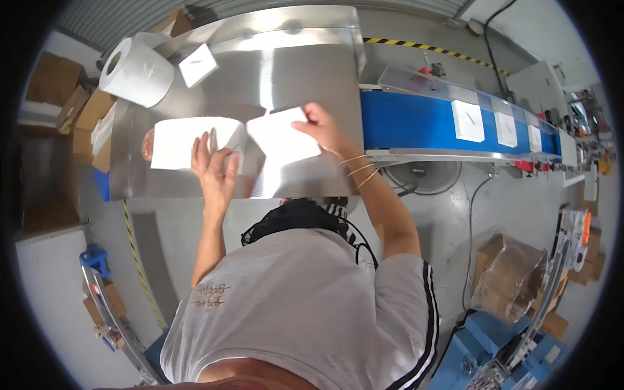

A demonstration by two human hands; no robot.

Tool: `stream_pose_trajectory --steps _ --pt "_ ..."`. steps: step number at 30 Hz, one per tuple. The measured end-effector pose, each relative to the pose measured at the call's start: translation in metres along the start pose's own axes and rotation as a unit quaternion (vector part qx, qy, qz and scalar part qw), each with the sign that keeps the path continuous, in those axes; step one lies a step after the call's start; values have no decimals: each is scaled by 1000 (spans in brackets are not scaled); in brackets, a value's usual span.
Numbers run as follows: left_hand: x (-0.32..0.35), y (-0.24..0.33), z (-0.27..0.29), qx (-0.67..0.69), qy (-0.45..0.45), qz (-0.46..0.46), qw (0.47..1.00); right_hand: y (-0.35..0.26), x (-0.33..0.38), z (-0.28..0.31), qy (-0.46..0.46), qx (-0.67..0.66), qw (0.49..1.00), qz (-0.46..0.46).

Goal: Placing square paper sheets onto a moving conveyor belt in a paper mill packaging area.

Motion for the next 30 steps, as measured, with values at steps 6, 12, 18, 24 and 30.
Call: stream_pose_trajectory --steps 6,12,18,24,30 --pt "-5 1 5 0 25 55 998 18 39 140 341 192 917 -83" --pt "-2 0 1 4 12 53 999 3 77 200 486 654 573 -85" --pt "-2 0 1 38 -11 72 997 -36 6 26 80 346 917 180" --pt "-7 -2 7 30 -17 42 998 -35 -39 -73 -118 192 961 163" --pt "2 -25 17 -44 -3 43 998 -4 4 -15 39 -22 996 -75"
Point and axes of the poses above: each hand's wrist, its own x-axis away from the middle knuckle, its own z-axis out of the back of the hand, y = z × x, the point moved 1 cm from there along -x, towards the middle knuckle, and after that the axes turned 2 degrees about -z, right-handed, at the moved point
